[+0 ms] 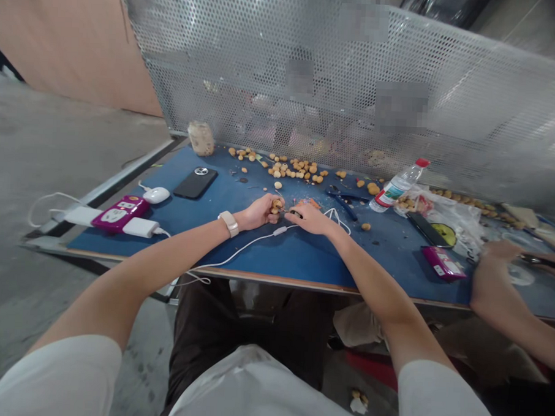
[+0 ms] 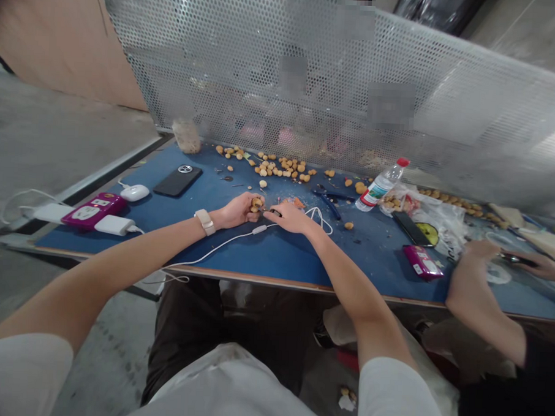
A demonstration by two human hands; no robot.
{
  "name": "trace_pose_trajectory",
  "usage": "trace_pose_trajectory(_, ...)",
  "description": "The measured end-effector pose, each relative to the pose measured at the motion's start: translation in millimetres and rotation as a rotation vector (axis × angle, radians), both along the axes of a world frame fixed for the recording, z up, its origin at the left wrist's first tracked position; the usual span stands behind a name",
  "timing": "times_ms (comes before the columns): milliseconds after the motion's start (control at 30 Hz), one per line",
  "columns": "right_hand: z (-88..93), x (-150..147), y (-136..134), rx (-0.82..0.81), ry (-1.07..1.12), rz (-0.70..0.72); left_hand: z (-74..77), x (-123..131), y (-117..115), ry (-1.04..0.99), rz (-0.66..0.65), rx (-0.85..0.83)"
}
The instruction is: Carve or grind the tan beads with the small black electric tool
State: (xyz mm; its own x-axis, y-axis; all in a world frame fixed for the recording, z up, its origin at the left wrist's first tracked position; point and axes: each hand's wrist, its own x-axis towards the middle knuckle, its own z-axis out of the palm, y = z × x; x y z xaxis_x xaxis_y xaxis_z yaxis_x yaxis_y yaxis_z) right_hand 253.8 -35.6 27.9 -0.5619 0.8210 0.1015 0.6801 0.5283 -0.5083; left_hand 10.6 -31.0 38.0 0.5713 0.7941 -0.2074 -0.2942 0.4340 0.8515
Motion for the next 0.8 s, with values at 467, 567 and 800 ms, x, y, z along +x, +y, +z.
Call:
trace_pose_trajectory(467, 0.6, -0.4, 1.6, 0.009, -0.023, 0.013, -1.1, 1.2, 0.5, 0.015, -0.006, 0.007)
trace_pose_trajectory(567, -0.4, -1.3, 1.8, 0.009, -0.023, -0.002, -0.4, 1.3, -0.4, 0.017, -0.006, 0.005)
trace_pose_trajectory(800, 0.3, -0.7, 2.8, -0.002, -0.039, -0.029, -1.4, 1.3, 0.8, 0.021, -0.004, 0.004)
